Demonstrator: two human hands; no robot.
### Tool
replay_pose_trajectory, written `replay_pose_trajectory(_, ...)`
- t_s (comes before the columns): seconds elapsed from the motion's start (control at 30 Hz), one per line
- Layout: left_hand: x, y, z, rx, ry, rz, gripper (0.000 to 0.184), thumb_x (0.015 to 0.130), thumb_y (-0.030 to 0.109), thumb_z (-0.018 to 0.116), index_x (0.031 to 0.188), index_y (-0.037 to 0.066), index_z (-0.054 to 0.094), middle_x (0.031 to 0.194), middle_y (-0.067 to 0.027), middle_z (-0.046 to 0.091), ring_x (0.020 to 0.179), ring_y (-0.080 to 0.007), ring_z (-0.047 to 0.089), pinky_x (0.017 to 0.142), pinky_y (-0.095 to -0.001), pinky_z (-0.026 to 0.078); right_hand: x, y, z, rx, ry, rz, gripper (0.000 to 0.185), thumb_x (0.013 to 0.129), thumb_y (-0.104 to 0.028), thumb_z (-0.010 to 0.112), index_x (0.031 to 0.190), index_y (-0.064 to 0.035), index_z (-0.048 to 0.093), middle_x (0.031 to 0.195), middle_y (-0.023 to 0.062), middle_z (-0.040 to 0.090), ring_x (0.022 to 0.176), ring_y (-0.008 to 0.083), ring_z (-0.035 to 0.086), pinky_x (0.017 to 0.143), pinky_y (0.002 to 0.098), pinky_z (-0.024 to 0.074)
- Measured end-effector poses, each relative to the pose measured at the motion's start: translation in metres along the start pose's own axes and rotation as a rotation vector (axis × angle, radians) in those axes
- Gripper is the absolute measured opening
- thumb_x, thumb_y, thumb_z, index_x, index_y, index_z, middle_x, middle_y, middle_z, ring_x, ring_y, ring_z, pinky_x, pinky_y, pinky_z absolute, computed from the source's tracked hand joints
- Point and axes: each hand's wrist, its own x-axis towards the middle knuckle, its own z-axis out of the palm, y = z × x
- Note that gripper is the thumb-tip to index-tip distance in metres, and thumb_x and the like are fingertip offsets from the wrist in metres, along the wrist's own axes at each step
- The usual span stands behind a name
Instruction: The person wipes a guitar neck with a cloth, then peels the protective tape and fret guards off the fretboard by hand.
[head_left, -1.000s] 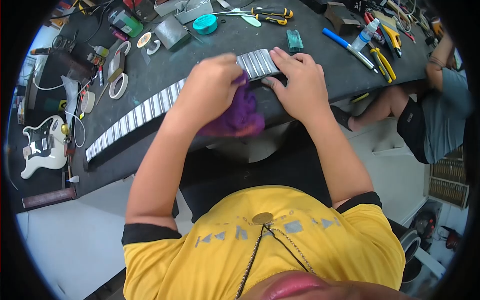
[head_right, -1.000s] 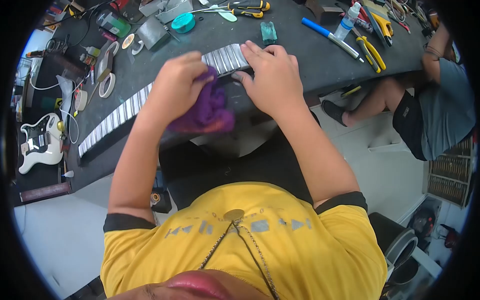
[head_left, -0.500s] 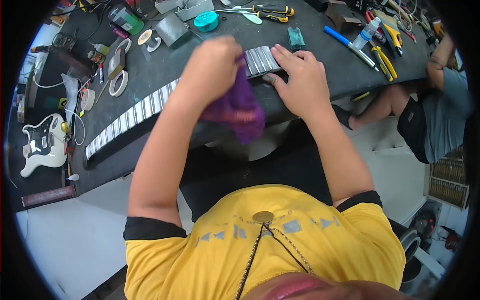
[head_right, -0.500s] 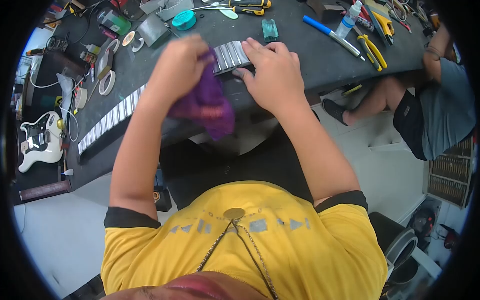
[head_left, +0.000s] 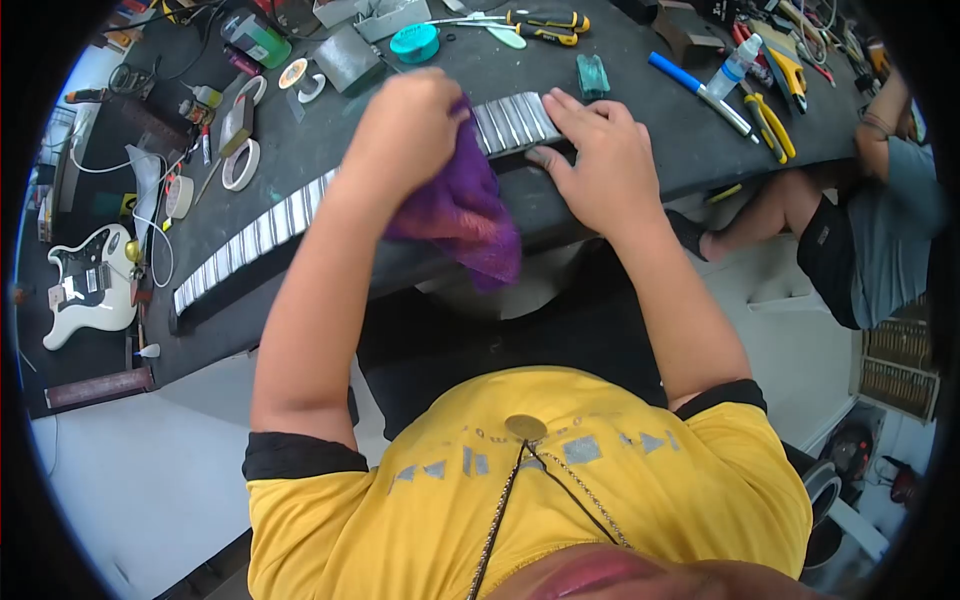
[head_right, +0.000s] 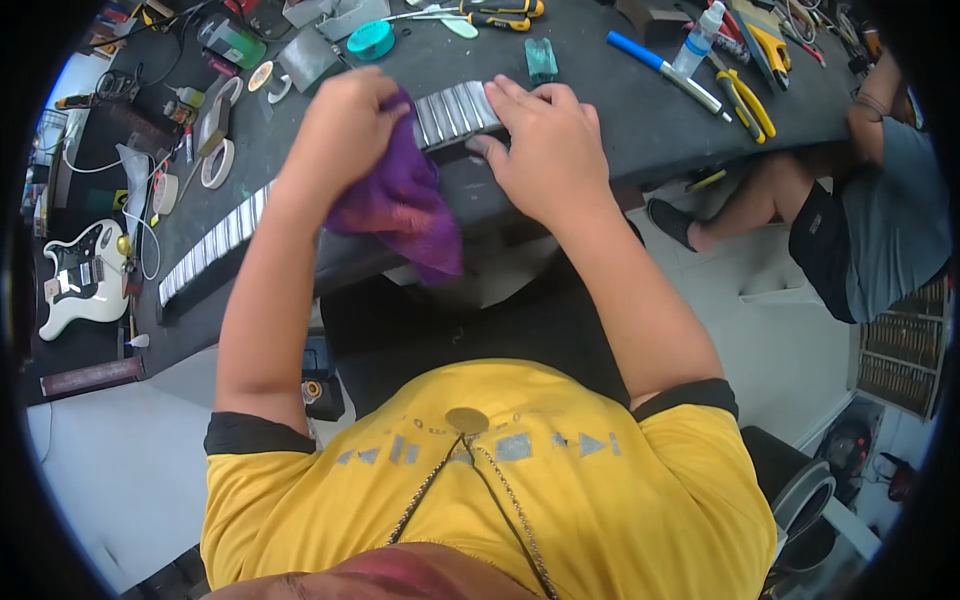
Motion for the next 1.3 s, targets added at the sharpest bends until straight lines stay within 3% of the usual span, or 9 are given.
replay_pose_trajectory(0.23,0.01,-0.014,0.004,0.071,-0.029,-0.066,0.018,0.091,0.012,0.082,0.095,-0.004,0.075,0.094,-0.0232,0.068,0.093,-0.0487,0.069,0.084,-0.0549,0.056,-0.003,-0.003,0.0,-0.011,-0.01,-0.008,0.06,0.093,-0.034,0.088,0.147,-0.0122,0.074,0.153,0.002,0.074,0.128,0.0315,0.065,0.108,0.0471,0.0514)
replay_pose_trajectory(0.67,-0.03,0.038,0.014,-0.089,0.039,0.059,0.015,0.089,0.007,0.083,0.092,-0.003,0.071,0.096,-0.0225,0.068,0.096,-0.0479,0.069,0.084,-0.0561,0.057,0.002,0.0,0.001,-0.028,0.016,0.001,0.06,0.091,-0.033,0.089,0.147,-0.0131,0.076,0.153,0.0006,0.074,0.126,0.03,0.066,0.106,0.0459,0.0518)
replay_pose_trajectory(0.83,0.011,0.0,0.019,0.073,0.043,-0.038,0.015,0.096,0.013,0.078,0.096,-0.003,0.075,0.095,-0.0234,0.071,0.096,-0.0482,0.07,0.085,-0.0563,0.057,0.0,-0.001,0.002,-0.025,0.008,0.011,0.062,0.091,-0.033,0.089,0.148,-0.0132,0.074,0.154,0.0005,0.073,0.127,0.0304,0.066,0.107,0.0473,0.0514)
replay_pose_trajectory(0.93,-0.024,0.041,0.014,0.058,0.01,0.002,0.013,0.096,0.012,0.077,0.095,-0.001,0.075,0.095,-0.0224,0.071,0.095,-0.0473,0.071,0.085,-0.0554,0.058,0.0,-0.001,0.001,-0.028,-0.003,-0.005,0.064,0.091,-0.033,0.089,0.149,-0.0132,0.074,0.156,0.0022,0.072,0.125,0.0312,0.066,0.108,0.0475,0.0516)
replay_pose_trajectory(1.07,-0.074,0.089,0.0,-0.224,-0.078,-0.035,0.012,0.092,0.007,0.082,0.096,-0.001,0.075,0.095,-0.0174,0.071,0.089,-0.0388,0.073,0.083,-0.0485,0.06,-0.004,-0.002,-0.003,0.121,0.101,-0.067,0.053,0.09,-0.031,0.089,0.136,-0.0085,0.077,0.142,0.0075,0.077,0.122,0.0338,0.067,0.107,0.0482,0.0522)
replay_pose_trajectory(1.17,-0.091,0.095,-0.015,-0.408,0.09,-0.347,0.012,0.101,0.01,0.08,0.106,-0.001,0.077,0.099,-0.0125,0.075,0.092,-0.0292,0.077,0.086,-0.0435,0.063,-0.03,-0.014,-0.026,0.533,0.185,-0.173,0.049,0.085,-0.031,0.093,0.121,-0.0057,0.074,0.122,0.0138,0.075,0.118,0.0371,0.067,0.106,0.0464,0.0534)
replay_pose_trajectory(1.2,-0.094,0.093,-0.01,-0.808,0.184,-0.506,0.014,0.105,0.012,0.078,0.111,-0.001,0.076,0.102,-0.0121,0.076,0.095,-0.0278,0.077,0.088,-0.042,0.063,-0.044,-0.039,-0.045,0.724,0.021,-0.149,0.058,0.083,-0.029,0.096,0.129,-0.0056,0.072,0.126,0.0175,0.072,0.12,0.0388,0.067,0.106,0.0455,0.054)
replay_pose_trajectory(1.27,-0.109,0.093,0.009,-1.632,0.373,-0.802,0.018,0.111,0.015,0.073,0.12,-0.001,0.074,0.11,-0.0112,0.078,0.099,-0.025,0.078,0.091,-0.0392,0.064,-0.063,-0.074,-0.042,0.757,-0.002,-0.147,0.061,0.083,-0.024,0.095,0.136,-0.006,0.07,0.128,0.0186,0.071,0.123,0.0388,0.068,0.105,0.0444,0.055)
replay_pose_trajectory(1.3,-0.116,0.092,0.006,-1.845,0.297,-0.826,0.023,0.116,0.017,0.068,0.129,-0.001,0.07,0.119,-0.0112,0.078,0.108,-0.0211,0.077,0.098,-0.0382,0.064,-0.069,-0.085,-0.038,0.766,-0.005,-0.135,0.062,0.084,-0.021,0.095,0.138,-0.006,0.069,0.128,0.0189,0.07,0.123,0.0385,0.068,0.104,0.0438,0.0556)
